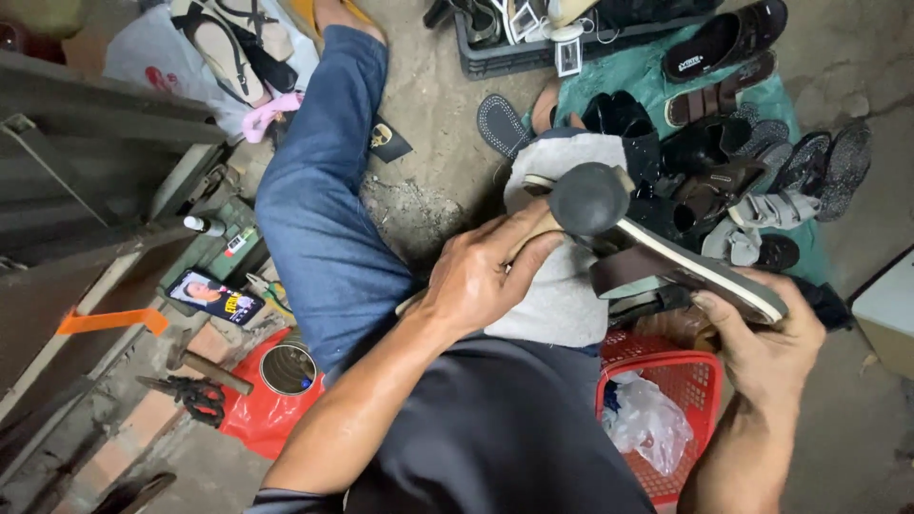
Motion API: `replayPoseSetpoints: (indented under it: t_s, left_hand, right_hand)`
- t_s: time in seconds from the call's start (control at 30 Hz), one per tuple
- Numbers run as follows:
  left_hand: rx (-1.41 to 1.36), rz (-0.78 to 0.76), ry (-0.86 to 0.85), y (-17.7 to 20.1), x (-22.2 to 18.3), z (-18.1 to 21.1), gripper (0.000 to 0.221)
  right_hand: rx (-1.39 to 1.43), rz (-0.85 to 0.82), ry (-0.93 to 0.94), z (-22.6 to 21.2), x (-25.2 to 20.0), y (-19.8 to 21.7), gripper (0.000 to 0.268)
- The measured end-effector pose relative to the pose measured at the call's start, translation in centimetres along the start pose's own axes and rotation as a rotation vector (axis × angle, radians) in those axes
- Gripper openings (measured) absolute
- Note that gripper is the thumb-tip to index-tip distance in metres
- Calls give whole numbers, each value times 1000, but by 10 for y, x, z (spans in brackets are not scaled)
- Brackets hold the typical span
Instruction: Repairing a sandal by hammering the sole, applying a substance with a brush, and pressing the components together.
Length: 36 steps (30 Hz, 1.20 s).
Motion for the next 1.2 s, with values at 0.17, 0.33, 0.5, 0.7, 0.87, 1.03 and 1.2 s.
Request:
replayPoseSetpoints:
  t_s: [0.17, 0.33, 0.5, 0.7, 0.87, 1.03, 1.2]
  left_hand:
    - [14, -37, 38, 3, 5, 0, 43]
    - [-201, 109, 82, 20, 13, -1, 17]
    - [-257, 11, 314, 8, 11, -44, 47]
    - [-325, 66, 350, -1, 13, -64, 31]
    - [-420, 241, 366, 15, 16, -50, 37]
    - [-494, 99, 517, 0, 17, -70, 51]
    - [-517, 217, 566, -16, 5, -97, 40]
  right_hand:
    - [-383, -328, -142, -32, 10, -8, 42]
    - [-298, -341, -104, -16, 11, -8, 43]
    - [-260, -370, -100, 2, 16, -10, 42]
    - [-191, -326, -215, 34, 19, -6, 47]
    - [-118, -317, -216, 57, 21, -6, 44]
    - [-13, -296, -325, 77, 19, -9, 41]
    - [-44, -271, -364, 97, 15, -10, 35]
Point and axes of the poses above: each hand's wrist, its own x-axis towards the middle knuckle, its own y-axis out of the back of the hand, z = x × y, the point moved 7 cm from there along x, towards the middle knuckle, and after that the axes turned 3 degrees about -x, right-handed, at the moved point
